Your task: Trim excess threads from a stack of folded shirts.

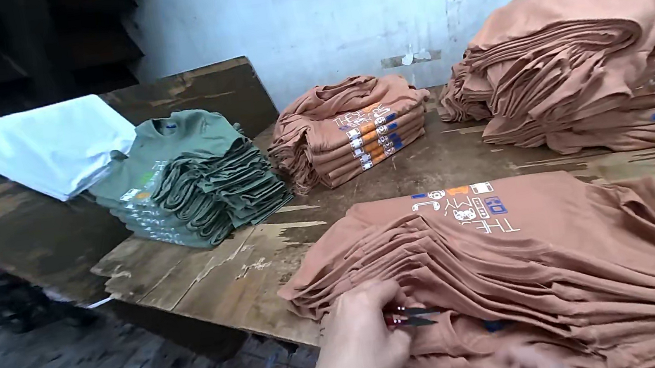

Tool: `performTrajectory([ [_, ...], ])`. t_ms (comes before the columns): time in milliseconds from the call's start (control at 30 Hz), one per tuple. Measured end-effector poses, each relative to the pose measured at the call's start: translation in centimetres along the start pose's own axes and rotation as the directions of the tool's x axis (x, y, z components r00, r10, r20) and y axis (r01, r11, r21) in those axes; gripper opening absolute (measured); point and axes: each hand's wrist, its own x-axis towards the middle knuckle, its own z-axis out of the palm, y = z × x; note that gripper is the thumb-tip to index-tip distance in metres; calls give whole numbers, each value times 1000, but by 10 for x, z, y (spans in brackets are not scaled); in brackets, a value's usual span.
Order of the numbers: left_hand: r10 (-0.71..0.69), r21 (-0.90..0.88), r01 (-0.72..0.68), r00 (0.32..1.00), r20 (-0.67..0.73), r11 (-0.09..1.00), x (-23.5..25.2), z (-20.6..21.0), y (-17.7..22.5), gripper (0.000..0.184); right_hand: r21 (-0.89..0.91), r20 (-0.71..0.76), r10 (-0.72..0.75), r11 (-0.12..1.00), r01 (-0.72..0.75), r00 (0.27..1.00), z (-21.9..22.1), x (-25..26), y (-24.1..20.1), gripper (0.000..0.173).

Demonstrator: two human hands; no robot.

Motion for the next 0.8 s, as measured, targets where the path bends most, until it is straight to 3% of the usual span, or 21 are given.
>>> performTrajectory([
  [33, -49, 10, 49, 998, 39, 999, 1, -2, 6, 12, -59, -6, 55, 997, -55, 998, -3, 16, 2, 46],
  [100, -155, 38, 151, 974, 166, 988, 7, -5, 16, 17, -41, 44, 40, 998, -39, 998, 6, 32, 8, 30],
  [167, -210, 2, 224, 910, 358, 975, 15, -6, 24, 22, 57, -101, -146, 987, 152, 984, 25, 29, 14, 14],
  [233, -168, -155, 268, 868, 468, 951, 18, 3, 24, 28, 136, -286, -260, 942, 308, 922, 42, 22, 23, 7],
  [333, -137, -473, 279, 940, 312, 836, 5, 23, 15, 18, 333, -331, -81, 922, 197, 940, 45, 17, 29, 7],
  [433, -154, -569, 268, 958, 241, 777, 0, 26, 12, 13, 534, -173, 194, 842, -74, 966, 25, 28, 25, 7],
  [500, -129, -501, 227, 967, 222, 835, -2, 24, 12, 13, 629, -86, 284, 759, -169, 955, 19, 31, 21, 6],
  [600, 21, -153, -15, 999, 36, 988, -2, 12, 19, 33, 716, -129, 317, 686, -133, 940, 22, 30, 24, 7],
  [667, 178, 28, -177, 982, -56, 984, -2, 8, 27, 30, 746, -166, 323, 659, -96, 932, 25, 27, 26, 8],
  [800, 359, 209, -348, 933, -17, 914, 4, 13, 39, 13, 728, -241, 274, 685, -13, 931, 29, 23, 28, 7],
])
